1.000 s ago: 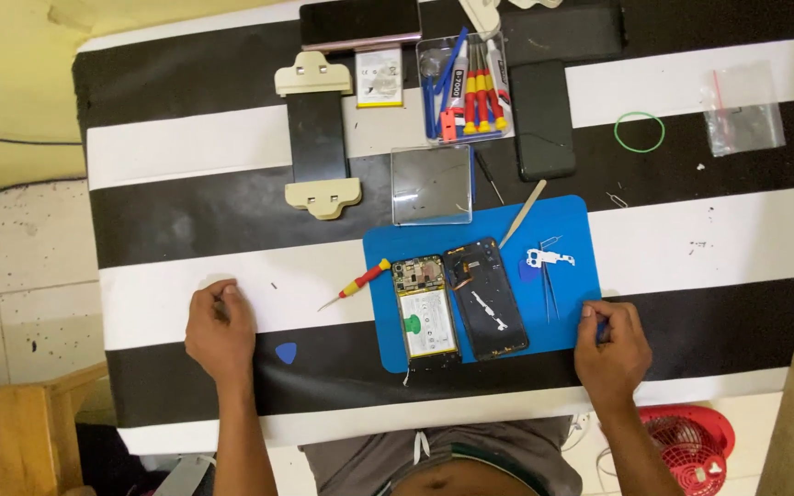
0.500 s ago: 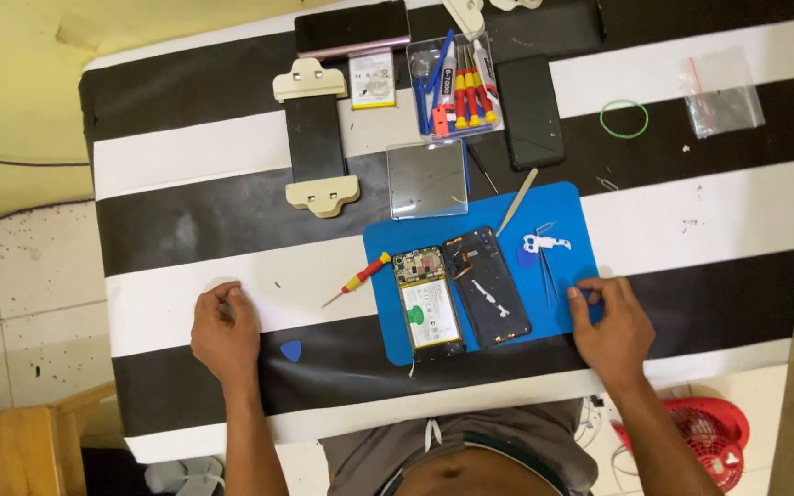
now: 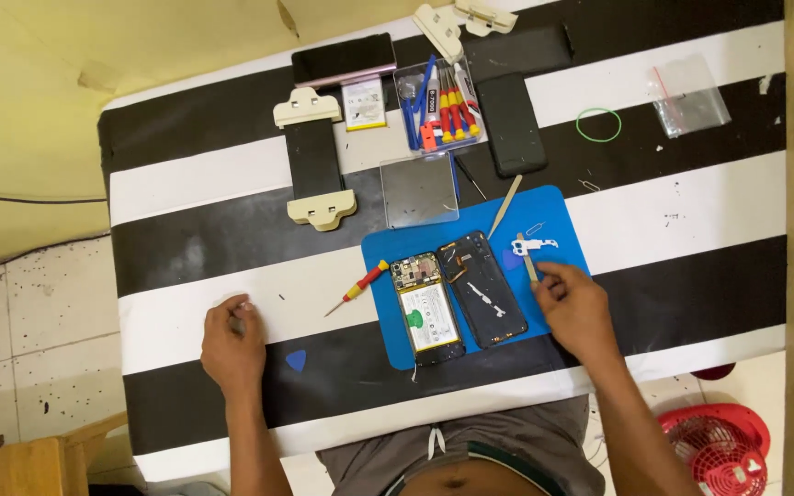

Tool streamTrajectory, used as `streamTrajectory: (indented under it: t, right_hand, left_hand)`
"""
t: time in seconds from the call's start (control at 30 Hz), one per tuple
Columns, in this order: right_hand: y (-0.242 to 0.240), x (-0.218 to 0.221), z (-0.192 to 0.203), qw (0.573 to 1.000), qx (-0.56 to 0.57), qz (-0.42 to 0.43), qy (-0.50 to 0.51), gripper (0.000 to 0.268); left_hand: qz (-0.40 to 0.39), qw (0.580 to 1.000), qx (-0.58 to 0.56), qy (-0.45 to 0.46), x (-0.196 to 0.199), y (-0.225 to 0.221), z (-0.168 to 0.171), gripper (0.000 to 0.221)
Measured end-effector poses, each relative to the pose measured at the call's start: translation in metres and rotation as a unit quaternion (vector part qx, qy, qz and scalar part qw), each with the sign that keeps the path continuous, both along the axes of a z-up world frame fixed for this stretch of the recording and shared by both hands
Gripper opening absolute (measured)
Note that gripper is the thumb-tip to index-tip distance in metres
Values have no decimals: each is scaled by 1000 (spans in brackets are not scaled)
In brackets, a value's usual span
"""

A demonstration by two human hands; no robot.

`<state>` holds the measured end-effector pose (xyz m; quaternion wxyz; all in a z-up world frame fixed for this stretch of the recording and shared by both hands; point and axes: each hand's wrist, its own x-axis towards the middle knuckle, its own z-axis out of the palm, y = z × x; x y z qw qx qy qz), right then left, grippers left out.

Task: Disassembling a mobile phone by removing screws and internal components using a screwdriver and tweezers.

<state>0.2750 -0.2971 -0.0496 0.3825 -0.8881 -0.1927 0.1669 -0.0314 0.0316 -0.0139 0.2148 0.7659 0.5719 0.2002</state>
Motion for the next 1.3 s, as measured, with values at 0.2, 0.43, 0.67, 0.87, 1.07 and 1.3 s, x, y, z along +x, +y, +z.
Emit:
streamTrajectory:
  t: [0.2, 0.43, 0.67, 0.87, 1.07, 1.3]
  right_hand:
    - [-13, 2, 6, 894, 260, -82, 354, 36]
    - [-15, -1, -5, 849, 373, -30, 373, 28]
    - [26, 9, -11, 925, 274, 69, 255, 19]
    - [91, 19, -7, 927, 239, 214, 196, 35]
    - [125, 16, 20, 890, 285, 308, 180, 82]
    - [124, 20, -6, 901, 292, 275, 164, 88]
  left_hand:
    - [25, 997, -80, 5, 14, 9, 11, 19]
    - [-58, 997, 4, -57, 64, 19, -15, 15]
    - [-111, 985, 32, -127, 116, -27, -26, 16]
    - [-225, 963, 133, -63, 122, -72, -37, 25]
    - [-272, 958, 89, -7, 123, -69, -47, 31]
    - [-289, 951, 112, 10, 126, -68, -47, 26]
